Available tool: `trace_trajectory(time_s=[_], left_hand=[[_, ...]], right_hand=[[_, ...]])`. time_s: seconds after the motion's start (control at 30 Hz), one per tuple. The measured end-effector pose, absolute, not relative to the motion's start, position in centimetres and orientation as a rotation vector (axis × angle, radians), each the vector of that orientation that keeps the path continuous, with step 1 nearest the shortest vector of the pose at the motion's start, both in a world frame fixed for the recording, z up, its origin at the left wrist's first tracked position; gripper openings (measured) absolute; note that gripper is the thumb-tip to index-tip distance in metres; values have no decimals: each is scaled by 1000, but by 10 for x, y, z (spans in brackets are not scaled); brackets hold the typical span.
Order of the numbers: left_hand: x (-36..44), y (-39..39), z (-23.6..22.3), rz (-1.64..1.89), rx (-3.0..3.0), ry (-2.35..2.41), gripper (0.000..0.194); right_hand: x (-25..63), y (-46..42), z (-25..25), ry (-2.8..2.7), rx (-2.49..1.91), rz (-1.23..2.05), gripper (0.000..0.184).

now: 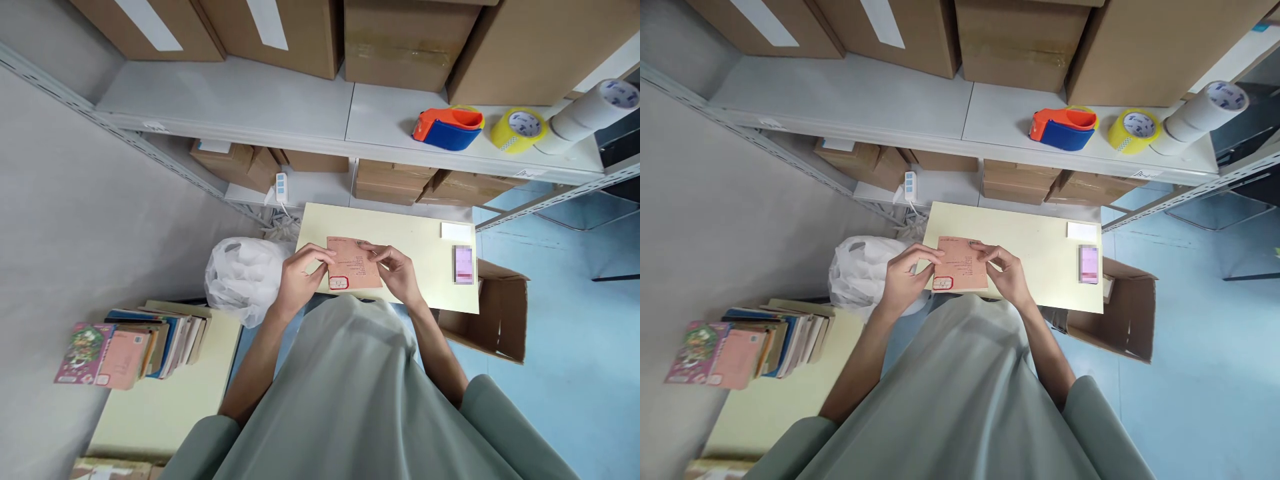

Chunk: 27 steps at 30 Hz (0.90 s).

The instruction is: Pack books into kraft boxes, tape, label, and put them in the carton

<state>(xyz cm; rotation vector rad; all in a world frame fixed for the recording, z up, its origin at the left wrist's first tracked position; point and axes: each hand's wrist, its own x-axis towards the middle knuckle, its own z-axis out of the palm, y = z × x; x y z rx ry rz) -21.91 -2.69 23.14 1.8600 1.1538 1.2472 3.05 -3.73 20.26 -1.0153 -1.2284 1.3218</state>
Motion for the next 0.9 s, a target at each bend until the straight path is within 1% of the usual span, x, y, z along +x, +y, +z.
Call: trace_trajectory(time_s=[0.07, 0.23, 0.37, 0.5, 0.6, 0.73, 0.83, 0.9], left_hand=[[-221, -29, 229, 1232, 1769, 1195, 12], [-229, -33, 226, 1106, 1581, 1321, 28], [-233, -34, 223, 1015, 1482, 1324, 33], [-235, -32, 214, 987, 1382, 1294, 43], [-235, -32, 211, 996, 1333, 1300, 48], [-230, -32, 218, 961, 1326, 1371, 45], [-226, -32, 224, 954, 1312, 1402, 49], [-225, -32, 226, 955, 1317, 1398, 50]], right_hand=[[30, -36, 201, -1246, -1021, 1318, 29], [30, -33, 196, -1296, -1138, 1276, 37], [28, -32, 194, -1260, -1168, 1321, 57], [30, -33, 194, -1276, -1182, 1333, 47], [30, -34, 195, -1253, -1176, 1392, 52], [23, -37, 204, -1179, -1264, 1456, 52], [19, -37, 211, -1148, -1324, 1516, 63], [17, -35, 213, -1149, -1330, 1541, 66]])
